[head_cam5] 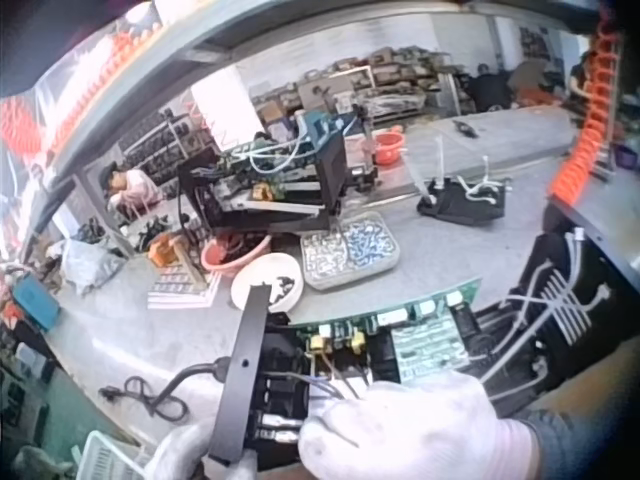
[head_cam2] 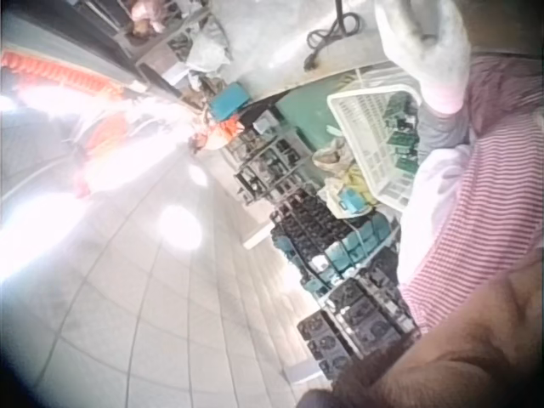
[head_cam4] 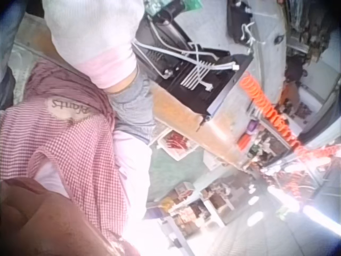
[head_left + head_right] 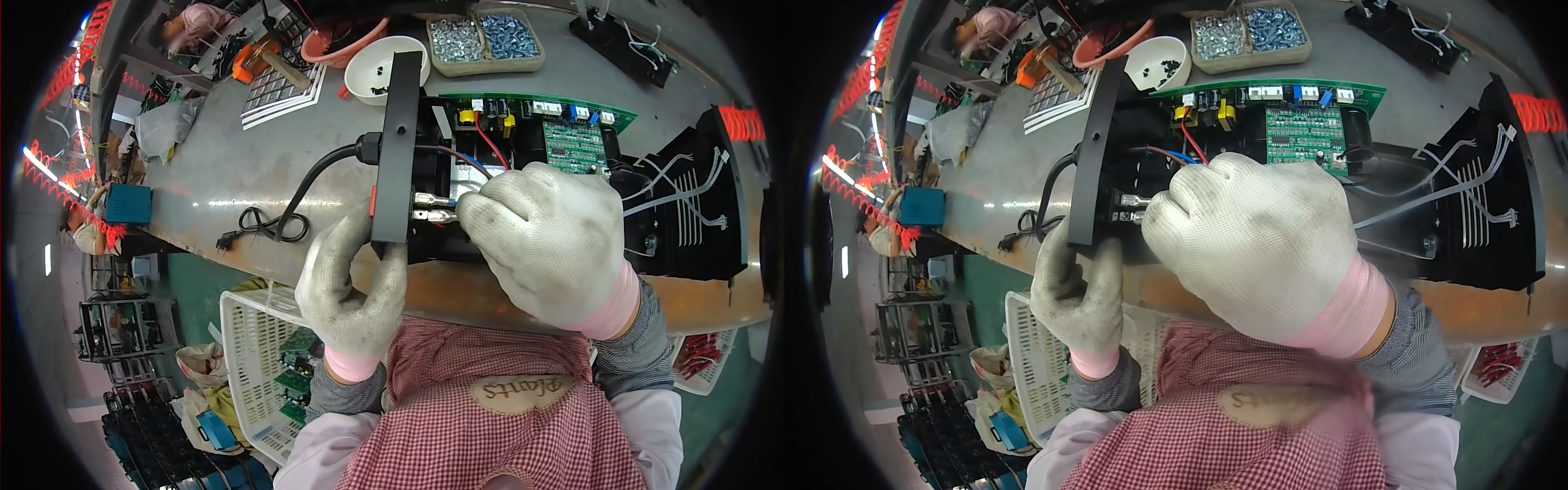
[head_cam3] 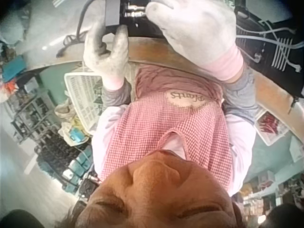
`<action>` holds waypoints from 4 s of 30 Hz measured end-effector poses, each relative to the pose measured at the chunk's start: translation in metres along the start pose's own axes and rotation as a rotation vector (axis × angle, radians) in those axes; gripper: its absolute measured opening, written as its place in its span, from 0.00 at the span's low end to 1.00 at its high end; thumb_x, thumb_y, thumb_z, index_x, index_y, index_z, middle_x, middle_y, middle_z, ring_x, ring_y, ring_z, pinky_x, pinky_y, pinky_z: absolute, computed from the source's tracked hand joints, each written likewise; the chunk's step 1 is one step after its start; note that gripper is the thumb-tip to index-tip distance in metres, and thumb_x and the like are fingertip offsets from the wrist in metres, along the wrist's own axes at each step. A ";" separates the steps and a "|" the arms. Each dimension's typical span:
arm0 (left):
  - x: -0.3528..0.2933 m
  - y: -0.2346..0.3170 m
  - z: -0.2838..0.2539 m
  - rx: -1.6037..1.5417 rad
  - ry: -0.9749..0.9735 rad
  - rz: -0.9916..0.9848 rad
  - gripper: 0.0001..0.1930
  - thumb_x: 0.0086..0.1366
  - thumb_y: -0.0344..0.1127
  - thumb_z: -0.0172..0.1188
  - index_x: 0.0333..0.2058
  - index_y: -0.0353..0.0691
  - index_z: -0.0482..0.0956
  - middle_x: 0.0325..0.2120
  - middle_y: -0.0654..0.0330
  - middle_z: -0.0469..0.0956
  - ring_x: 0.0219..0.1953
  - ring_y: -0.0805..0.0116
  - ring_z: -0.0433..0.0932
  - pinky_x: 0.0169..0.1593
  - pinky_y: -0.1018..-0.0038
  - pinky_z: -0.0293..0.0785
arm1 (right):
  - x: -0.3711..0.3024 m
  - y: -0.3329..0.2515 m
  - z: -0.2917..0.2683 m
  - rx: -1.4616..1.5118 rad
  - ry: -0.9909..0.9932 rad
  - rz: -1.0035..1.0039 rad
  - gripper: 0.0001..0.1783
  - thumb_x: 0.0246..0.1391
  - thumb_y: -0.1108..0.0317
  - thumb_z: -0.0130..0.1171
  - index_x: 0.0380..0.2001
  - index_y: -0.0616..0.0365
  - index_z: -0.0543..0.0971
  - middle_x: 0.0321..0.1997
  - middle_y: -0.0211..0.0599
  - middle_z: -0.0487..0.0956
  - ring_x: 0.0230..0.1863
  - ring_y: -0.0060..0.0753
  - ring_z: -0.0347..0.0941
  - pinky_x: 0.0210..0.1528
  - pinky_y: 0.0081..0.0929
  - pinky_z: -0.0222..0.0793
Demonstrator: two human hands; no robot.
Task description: Assembling the components of an electronic device, including screwing the chassis and connecting internal wiring.
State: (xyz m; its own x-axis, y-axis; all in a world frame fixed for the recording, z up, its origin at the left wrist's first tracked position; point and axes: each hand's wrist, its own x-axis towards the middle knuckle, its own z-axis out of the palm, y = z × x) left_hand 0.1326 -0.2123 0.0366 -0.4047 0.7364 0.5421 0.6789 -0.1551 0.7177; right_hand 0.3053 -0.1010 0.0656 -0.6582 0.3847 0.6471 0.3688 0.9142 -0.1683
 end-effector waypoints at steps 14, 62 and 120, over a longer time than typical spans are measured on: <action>0.004 -0.009 0.004 -0.012 0.021 0.130 0.24 0.49 0.14 0.65 0.48 0.31 0.79 0.38 0.52 0.81 0.39 0.66 0.83 0.44 0.74 0.79 | 0.003 -0.007 0.003 -0.081 -0.038 -0.087 0.16 0.34 0.67 0.62 0.32 0.57 0.81 0.24 0.26 0.76 0.19 0.22 0.70 0.16 0.22 0.64; -0.002 -0.011 0.050 -0.709 -0.975 0.178 0.17 0.59 0.29 0.59 0.49 0.40 0.80 0.39 0.55 0.82 0.41 0.53 0.81 0.43 0.64 0.78 | -0.167 0.048 0.003 1.245 0.530 0.711 0.16 0.60 0.57 0.58 0.33 0.60 0.72 0.29 0.33 0.69 0.32 0.33 0.64 0.42 0.34 0.67; 0.085 0.055 0.030 0.074 -0.559 0.076 0.08 0.51 0.30 0.70 0.31 0.40 0.84 0.21 0.59 0.78 0.23 0.65 0.78 0.27 0.73 0.72 | 0.003 0.072 -0.008 0.625 0.123 0.084 0.13 0.40 0.67 0.71 0.34 0.48 0.85 0.37 0.32 0.81 0.40 0.40 0.76 0.46 0.34 0.69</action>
State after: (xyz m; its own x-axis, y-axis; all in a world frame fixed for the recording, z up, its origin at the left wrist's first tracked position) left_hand 0.1537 -0.1383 0.1093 0.0193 0.9647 0.2625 0.7428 -0.1896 0.6421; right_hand 0.3348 -0.0353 0.0611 -0.5503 0.4745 0.6870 -0.0609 0.7978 -0.5998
